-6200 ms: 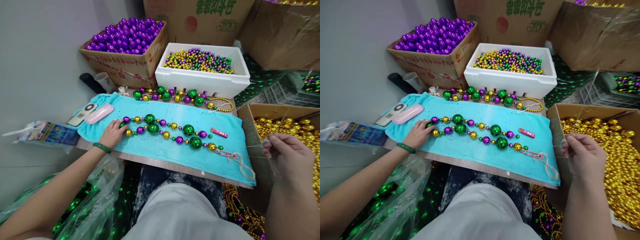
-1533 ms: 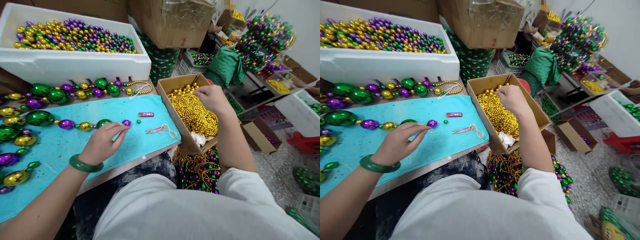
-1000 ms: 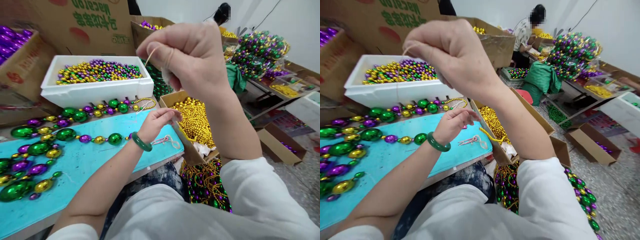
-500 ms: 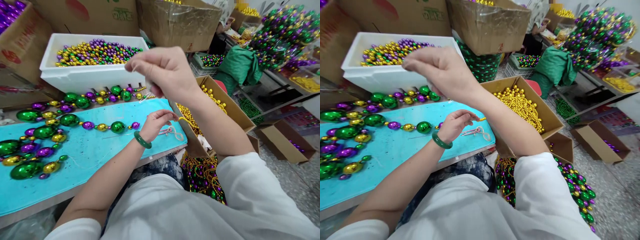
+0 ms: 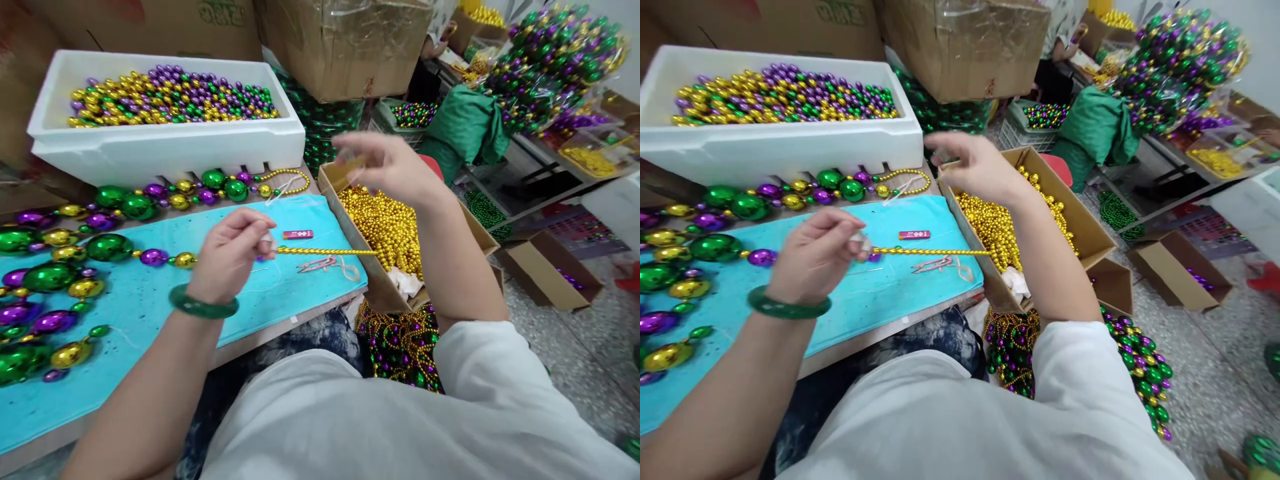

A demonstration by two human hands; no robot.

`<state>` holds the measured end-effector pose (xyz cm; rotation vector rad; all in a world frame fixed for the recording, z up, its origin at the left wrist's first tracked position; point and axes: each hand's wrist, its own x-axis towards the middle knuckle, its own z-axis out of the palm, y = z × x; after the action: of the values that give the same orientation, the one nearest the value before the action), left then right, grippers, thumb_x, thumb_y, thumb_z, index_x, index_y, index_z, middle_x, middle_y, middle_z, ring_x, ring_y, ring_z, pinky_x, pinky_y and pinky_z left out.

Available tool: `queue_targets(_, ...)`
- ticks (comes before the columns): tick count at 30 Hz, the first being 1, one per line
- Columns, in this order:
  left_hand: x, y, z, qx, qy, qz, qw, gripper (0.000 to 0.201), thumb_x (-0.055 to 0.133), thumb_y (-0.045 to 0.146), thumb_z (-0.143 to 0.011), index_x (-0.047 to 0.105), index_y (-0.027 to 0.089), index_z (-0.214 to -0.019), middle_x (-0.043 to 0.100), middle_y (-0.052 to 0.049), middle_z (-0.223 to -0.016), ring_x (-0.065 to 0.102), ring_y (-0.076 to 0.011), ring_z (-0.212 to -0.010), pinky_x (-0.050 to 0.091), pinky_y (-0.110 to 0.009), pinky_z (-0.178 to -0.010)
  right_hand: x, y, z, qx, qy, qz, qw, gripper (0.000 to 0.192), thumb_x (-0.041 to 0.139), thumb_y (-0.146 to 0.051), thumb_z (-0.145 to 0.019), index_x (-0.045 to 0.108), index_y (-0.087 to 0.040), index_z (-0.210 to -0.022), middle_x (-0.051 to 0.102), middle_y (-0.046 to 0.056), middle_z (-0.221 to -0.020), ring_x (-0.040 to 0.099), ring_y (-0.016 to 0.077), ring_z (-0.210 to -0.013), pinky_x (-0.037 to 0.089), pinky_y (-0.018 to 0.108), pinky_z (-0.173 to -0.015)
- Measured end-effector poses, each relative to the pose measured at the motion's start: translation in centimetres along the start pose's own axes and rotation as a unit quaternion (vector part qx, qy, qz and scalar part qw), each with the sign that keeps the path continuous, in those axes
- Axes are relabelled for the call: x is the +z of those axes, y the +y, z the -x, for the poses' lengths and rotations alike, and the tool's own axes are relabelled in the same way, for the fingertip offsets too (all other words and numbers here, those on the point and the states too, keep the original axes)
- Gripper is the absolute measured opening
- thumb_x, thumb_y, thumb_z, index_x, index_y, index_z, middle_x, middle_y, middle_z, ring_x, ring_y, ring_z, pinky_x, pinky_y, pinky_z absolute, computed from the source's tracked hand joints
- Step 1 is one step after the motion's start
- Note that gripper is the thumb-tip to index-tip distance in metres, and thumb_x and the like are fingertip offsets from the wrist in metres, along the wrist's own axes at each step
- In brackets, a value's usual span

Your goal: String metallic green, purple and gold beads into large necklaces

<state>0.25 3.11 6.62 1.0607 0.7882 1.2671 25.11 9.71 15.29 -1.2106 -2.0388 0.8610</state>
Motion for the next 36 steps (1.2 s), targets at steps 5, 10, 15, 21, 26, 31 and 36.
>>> queue_targets(5,-1.2,3.6,0.8,0.126,0.034,0.0,0.991,0.011,0.074,0.022,-0.074,0.066,0.015,-0.076,0.053,0.003,-0.048,0.049,-0.0091,-0.047,0.043,-0.023,-0.049,-0.6,6.1,6.9,0.142,-0.251,0.146,0.946,0.046,0.065,-0.015,-0.071,0.063,-0.021,-0.117,0.065,0.004,-0.121,0.06,0.0194,-0.107,0.047,0.031,-0.093)
queue_targets(10,1.5,6.1,0.2,0.183,0.051,-0.012,0.982,0.008,0.07,0.016,-0.077,0.065,0.015,-0.071,0.05,0.004,-0.049,0.047,-0.008,-0.047,0.04,-0.023,-0.046,3.3,9.9,11.9,0.246,-0.106,0.308,0.913,0.024,0.055,-0.026,-0.082,0.065,-0.019,-0.103,0.068,0.01,-0.106,0.063,0.0259,-0.096,0.048,0.039,-0.084)
queue_targets(15,7.1,7.2,-1.9,0.194,-0.031,-0.003,0.98,0.014,0.057,0.012,-0.087,0.063,0.016,-0.075,0.05,0.004,-0.054,0.051,-0.008,-0.053,0.046,-0.024,-0.052,-1.6,10.5,10.9,0.224,0.279,0.314,0.879,0.017,0.041,-0.015,-0.087,0.054,-0.016,-0.098,0.066,0.013,-0.096,0.065,0.0213,-0.084,0.047,0.031,-0.068)
queue_targets(21,11.2,8.3,-3.6,0.186,-0.106,0.061,0.975,0.021,0.047,0.009,-0.092,0.057,0.016,-0.075,0.047,0.005,-0.058,0.05,-0.0054,-0.053,0.046,-0.02,-0.052,-12.7,4.6,7.5,-0.037,0.598,0.08,0.796,0.012,0.039,-0.017,-0.088,0.036,-0.027,-0.082,0.054,-0.001,-0.081,0.052,0.0067,-0.043,0.035,0.023,-0.037)
queue_targets(26,8.2,8.1,-2.3,0.146,-0.051,0.009,0.988,0.019,0.05,0.012,-0.091,0.062,0.013,-0.077,0.048,0.005,-0.052,0.047,-0.0054,-0.048,0.041,-0.018,-0.045,-10.6,3.5,7.8,0.05,0.375,0.096,0.92,0.008,0.056,-0.018,-0.084,0.05,-0.022,-0.081,0.055,-0.003,-0.066,0.047,0.0048,-0.044,0.033,0.02,-0.04)
queue_targets(31,3.8,6.4,-0.5,0.063,-0.054,-0.123,0.989,0.011,0.066,0.025,-0.081,0.067,0.016,-0.076,0.055,0.002,-0.054,0.05,-0.0073,-0.045,0.038,-0.02,-0.04,-2.5,7.5,8.1,0.262,0.04,0.127,0.956,0.007,0.058,-0.011,-0.08,0.058,-0.014,-0.086,0.061,0.001,-0.066,0.054,0.0073,-0.046,0.037,0.022,-0.046)
queue_targets(36,1.5,2.8,0.6,-0.048,-0.05,-0.173,0.983,0.019,0.068,0.038,-0.078,0.067,0.019,-0.075,0.056,0.0,-0.053,0.052,-0.0098,-0.045,0.041,-0.022,-0.042,4.0,9.0,6.9,0.204,-0.027,0.3,0.931,0.017,0.053,-0.013,-0.08,0.064,-0.013,-0.093,0.067,0.012,-0.094,0.062,0.019,-0.079,0.044,0.029,-0.067)
